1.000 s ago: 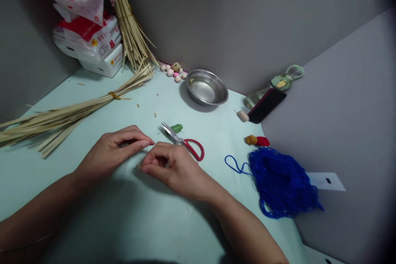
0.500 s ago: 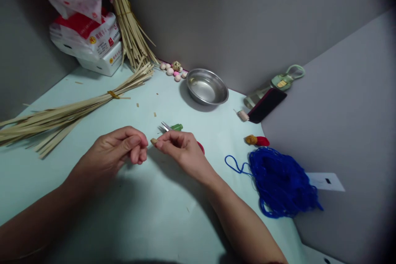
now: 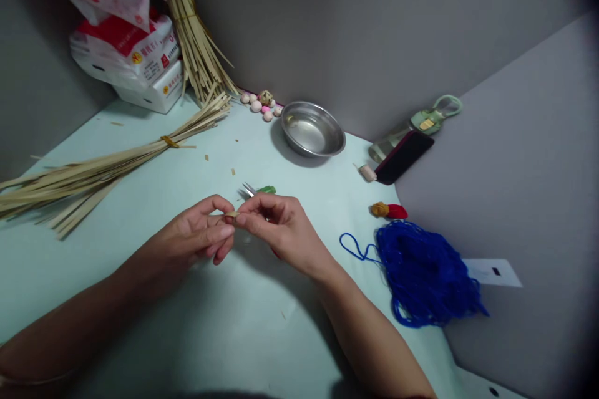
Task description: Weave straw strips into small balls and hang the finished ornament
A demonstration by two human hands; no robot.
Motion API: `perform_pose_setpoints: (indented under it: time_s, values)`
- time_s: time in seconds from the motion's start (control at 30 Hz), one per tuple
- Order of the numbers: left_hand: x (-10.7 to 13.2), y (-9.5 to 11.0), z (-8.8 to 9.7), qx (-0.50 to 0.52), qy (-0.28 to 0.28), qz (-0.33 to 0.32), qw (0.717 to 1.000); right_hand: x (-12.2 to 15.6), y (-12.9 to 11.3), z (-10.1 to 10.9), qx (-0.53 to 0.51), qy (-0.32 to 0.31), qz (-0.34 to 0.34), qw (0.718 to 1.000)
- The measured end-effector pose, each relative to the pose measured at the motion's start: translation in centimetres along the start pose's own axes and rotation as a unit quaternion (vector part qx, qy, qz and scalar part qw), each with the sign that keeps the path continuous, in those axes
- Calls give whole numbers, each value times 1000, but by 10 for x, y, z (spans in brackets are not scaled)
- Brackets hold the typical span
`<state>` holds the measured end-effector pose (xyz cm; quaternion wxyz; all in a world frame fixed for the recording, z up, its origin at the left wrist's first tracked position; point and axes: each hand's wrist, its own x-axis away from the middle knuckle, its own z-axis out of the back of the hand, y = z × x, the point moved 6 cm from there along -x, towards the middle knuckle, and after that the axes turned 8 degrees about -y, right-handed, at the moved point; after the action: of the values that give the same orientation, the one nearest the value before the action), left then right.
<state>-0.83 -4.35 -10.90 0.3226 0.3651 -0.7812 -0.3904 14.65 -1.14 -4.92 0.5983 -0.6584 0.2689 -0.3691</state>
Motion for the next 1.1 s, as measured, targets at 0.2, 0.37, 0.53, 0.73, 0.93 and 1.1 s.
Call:
perform_pose_setpoints:
  time_s: [0.2,0.37,0.53,0.73,0.93,1.1]
  values:
    - [-1,-5,4,16,-56,12,998,5,-15,-6,45,-52,31,997]
    - [-4,1,16,-99,-42,-9,994,8,-19,-6,72,-66,45,994]
    - [3,30,12,-308,61,-121,942,9,-19,-3,140,-50,57,987]
    - [16,41,-2,-455,122,-287,834,10,-21,-2,216,-11,105,971]
    - [7,23,16,-312,39,-127,941,17,-28,-17,376,-16,185,908]
    - [6,18,13,-153,81,-51,984,18,-23,-27,448,-53,204,869]
